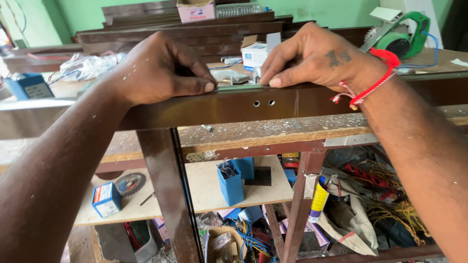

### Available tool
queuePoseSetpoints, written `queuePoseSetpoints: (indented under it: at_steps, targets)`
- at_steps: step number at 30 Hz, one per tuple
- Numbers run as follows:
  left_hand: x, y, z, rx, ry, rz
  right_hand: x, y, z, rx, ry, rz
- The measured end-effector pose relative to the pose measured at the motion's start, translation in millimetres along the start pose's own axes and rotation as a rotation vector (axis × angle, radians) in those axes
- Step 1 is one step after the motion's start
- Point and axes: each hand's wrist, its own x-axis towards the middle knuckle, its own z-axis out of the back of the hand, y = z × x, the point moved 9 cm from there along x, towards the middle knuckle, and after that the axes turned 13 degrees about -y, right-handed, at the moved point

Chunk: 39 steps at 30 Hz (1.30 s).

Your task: The person installs a lock mechanism into a metal frame. They use a hammer to tap the lock into place, a screwdriver to tighten screws, and a power drill to secure the lock further.

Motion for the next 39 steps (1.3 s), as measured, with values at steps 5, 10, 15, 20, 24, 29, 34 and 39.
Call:
queuePoseSetpoints:
  at_steps: [5,10,15,20,24,29,34,39]
  targets:
    - [3.4,0.0,-0.3,0.033,-0.029,-0.041,-1.6,-4.5,5.9,0.053,-0.021,-0.054]
    - [4.5,-2.6,-0.6,0.029,-0.055,-0.071,-1.9,-7.1,9.5,0.081,-0.036,-0.082]
    - [7.0,-9.4,-2.8,-0.007,-0.061,-0.146,-4.0,-8.0,11.7,0.082,-0.051,-0.107]
    - [6.6,7.5,-2.9,0.017,-0.045,-0.005,-2.8,-3.5,7.9,-0.053,-0.044,-0.044]
    - [4.8,-0.8,-1.9,0.037,-0.048,-0.111,-1.7,5.4,4.3,-0.058,-0.005,0.033]
    - [6.9,0.9,-6.9,0.011,-0.048,-0.139,-4.0,5.5,5.0,-0.065,-0.035,-0.024]
    - [5.5,-7.7,-4.2,0.033,-0.052,-0.17,-4.4,2.6,5.5,-0.046,-0.05,-0.071]
    - [2.3,-49.8,-16.5,0.339,-0.091,-0.209,-2.6,3.9,5.6,-0.049,-0.023,-0.018]
